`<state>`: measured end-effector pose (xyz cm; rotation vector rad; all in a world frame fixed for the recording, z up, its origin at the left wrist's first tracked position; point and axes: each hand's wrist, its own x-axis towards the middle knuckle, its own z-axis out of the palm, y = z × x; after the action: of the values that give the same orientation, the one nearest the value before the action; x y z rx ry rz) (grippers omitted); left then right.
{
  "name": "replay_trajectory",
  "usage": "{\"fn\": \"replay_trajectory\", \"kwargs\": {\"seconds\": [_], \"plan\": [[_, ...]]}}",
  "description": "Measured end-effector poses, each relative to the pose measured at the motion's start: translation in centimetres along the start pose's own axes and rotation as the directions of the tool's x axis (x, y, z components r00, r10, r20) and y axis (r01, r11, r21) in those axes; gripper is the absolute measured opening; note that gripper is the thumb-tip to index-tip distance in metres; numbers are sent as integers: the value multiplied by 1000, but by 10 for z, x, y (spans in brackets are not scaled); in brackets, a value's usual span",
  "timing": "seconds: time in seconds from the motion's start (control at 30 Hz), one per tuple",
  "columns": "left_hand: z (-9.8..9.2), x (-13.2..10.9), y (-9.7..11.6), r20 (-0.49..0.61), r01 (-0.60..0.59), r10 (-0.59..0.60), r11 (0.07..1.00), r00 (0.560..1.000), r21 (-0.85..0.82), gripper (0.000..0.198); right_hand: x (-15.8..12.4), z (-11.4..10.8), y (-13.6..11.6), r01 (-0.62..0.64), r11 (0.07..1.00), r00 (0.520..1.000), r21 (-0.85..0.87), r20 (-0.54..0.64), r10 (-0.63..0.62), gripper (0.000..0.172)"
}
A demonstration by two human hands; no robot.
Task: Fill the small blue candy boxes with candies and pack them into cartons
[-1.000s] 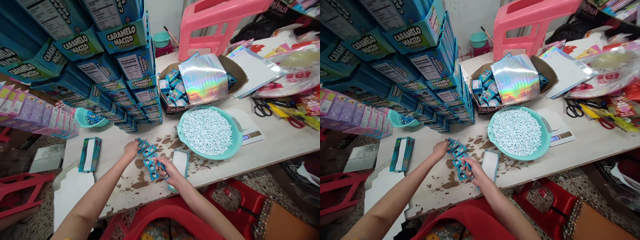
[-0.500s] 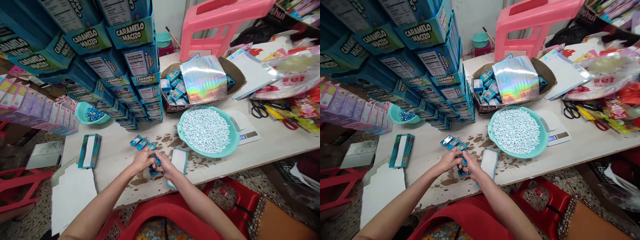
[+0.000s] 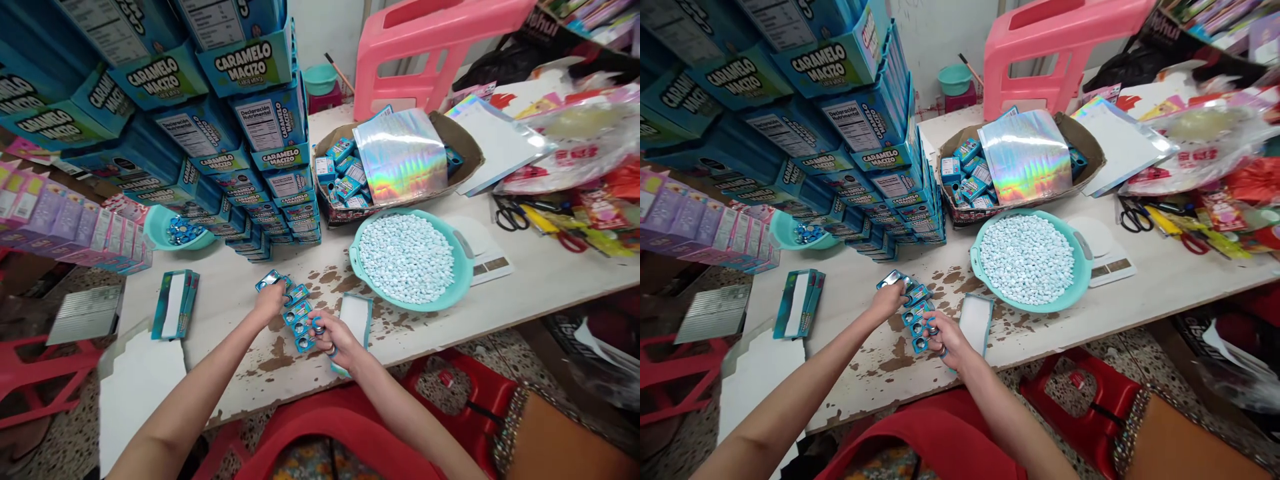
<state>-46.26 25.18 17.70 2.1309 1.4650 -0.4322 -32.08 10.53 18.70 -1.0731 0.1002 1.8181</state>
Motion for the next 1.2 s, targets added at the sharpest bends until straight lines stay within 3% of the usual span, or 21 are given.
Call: {"fn": "replay_trajectory", "kwargs": {"seconds": [0.17, 0.37, 0.5, 0.6, 0.67, 0.73, 0.87, 0.97, 1.03, 1.1, 1.2], "plan": [[8, 9, 12, 60, 59, -64, 995, 996, 74, 27, -1, -6, -4, 30, 999, 999, -27, 14, -30, 28], [3, 12, 10, 75, 88, -95, 991, 993, 96, 32, 6, -13, 3, 91, 987, 996, -132, 2, -91, 32], [-4, -4, 13, 27, 66, -69, 995, 997, 74, 36, 3, -15, 11, 124, 966, 991, -225, -14, -130, 40], [0, -36, 21, -13, -134, 134, 983, 991, -122, 36, -3, -10, 15, 137, 952, 989, -274, -11, -145, 44], [10, -60, 28, 1, -312, 329, 894, 944, -321, 34, -6, -4, 18, 144, 946, 988, -290, -9, -153, 43], [23, -79, 32, 20, -362, 414, 818, 910, -446, 27, -9, 1, 23, 142, 945, 988, -295, -22, -156, 40], [39, -91, 33, -61, -289, 309, 778, 949, -558, 18, -10, 5, 27, 121, 953, 990, -277, -38, -136, 36], [37, -84, 19, -50, -111, 107, 694, 993, -712, 22, -10, -3, 19, 114, 982, 990, -150, -70, -125, 29], [31, -77, 4, 0, 12, -17, 657, 1000, -754, 29, -11, -14, 10, 112, 994, 985, 2, -135, -111, 24], [26, -70, -10, 19, 62, -65, 756, 998, -651, 29, -12, -24, 4, 107, 989, 979, 98, -183, -88, 17], [24, -62, -17, 46, 79, -67, 929, 997, -360, 22, -15, -34, 4, 89, 991, 981, 105, -179, -69, 12]]}}
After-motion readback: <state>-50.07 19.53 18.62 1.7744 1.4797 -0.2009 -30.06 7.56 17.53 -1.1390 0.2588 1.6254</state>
